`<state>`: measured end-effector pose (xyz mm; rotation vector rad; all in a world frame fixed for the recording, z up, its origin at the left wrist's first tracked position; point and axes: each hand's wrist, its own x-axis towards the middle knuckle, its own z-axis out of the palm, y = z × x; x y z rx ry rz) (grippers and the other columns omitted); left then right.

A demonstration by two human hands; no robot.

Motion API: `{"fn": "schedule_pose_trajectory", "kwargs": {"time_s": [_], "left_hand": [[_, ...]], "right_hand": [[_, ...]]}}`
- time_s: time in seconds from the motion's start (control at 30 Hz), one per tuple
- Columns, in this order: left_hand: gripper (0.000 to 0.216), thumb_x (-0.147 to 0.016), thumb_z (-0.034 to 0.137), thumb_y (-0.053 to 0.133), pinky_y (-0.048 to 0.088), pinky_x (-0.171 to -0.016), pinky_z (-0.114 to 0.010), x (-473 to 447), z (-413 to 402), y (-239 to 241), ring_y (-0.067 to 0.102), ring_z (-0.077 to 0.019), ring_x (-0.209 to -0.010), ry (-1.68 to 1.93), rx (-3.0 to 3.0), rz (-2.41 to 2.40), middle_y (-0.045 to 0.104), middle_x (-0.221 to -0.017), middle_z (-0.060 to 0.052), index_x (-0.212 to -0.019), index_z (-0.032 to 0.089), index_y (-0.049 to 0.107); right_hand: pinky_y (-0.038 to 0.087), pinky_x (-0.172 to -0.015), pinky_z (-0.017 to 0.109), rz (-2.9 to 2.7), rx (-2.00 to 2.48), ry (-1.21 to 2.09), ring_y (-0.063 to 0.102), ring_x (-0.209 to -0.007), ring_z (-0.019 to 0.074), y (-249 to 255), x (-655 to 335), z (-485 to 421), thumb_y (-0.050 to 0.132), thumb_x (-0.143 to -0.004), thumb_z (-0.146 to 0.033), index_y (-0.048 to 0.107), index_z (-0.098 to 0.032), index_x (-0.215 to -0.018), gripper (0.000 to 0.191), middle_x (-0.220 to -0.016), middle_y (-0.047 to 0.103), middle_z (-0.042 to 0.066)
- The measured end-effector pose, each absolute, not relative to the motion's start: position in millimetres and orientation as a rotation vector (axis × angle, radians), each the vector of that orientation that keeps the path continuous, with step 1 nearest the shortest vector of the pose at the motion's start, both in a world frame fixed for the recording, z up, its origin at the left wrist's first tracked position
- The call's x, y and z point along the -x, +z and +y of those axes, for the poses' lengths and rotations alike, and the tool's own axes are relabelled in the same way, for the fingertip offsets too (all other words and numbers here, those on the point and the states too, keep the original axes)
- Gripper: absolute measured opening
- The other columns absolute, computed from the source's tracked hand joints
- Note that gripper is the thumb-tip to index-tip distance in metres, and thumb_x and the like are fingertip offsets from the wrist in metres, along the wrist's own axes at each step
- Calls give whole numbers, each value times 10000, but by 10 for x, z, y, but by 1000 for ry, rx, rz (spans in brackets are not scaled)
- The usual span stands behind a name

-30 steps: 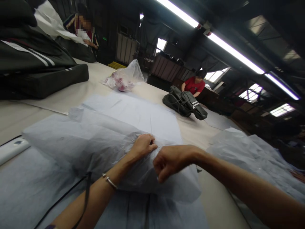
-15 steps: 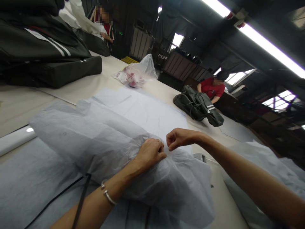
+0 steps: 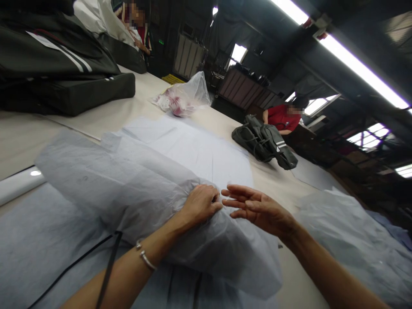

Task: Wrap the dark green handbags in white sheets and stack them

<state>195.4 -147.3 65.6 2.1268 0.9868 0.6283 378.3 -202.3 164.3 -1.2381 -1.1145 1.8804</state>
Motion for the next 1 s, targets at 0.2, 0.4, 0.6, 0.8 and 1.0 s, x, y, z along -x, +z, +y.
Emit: {"fn": "schedule_pose_trajectory", "kwargs": {"time_s": [0.2,0.4,0.6,0.8,1.0], "left_hand": [[139,-810,297,573,409,-758,-306,-1955,-1467,667,595,-193,-799,640,-2149,985,668,-787,-17,-715,202,607],[73,-774,254,577,417,-810,-311,-1971,-1461,678,606,-191,-837,624,-2143,1013,684,-825,-12,-727,207,605],[81,-768,254,578,432,-804,-300,-1976,-1445,638,608,-191,-848,645,-2136,994,685,-839,-13,-702,210,594],[84,-780,269,584,430,-822,-303,-1977,-1439,629,607,-195,-863,637,-2137,992,688,-854,-19,-732,208,614],[48,-779,261,601,423,-832,-322,-1989,-1437,608,610,-198,-869,644,-2129,1001,689,-869,-13,-771,214,606]], "right_hand": [[589,-727,314,-935,1274,1843,677,-1017,218,1450,-3689,-2492,727,-806,-248,479,-389,-1372,633,-1449,458,79],[465,-350,185,-981,1333,1870,567,-444,77,1354,-3719,-2537,696,-839,-327,395,-341,-1442,674,-905,667,21],[335,-291,139,-896,1422,1857,415,-310,35,1239,-3702,-2479,651,-859,-356,352,-288,-1476,690,-721,679,-6],[282,-280,135,-792,1493,1768,389,-309,40,1065,-3664,-2388,626,-869,-356,344,-274,-1481,679,-697,686,-5],[280,-288,142,-714,1523,1738,390,-316,48,1050,-3636,-2339,583,-896,-324,318,-234,-1489,655,-740,718,35]]}}
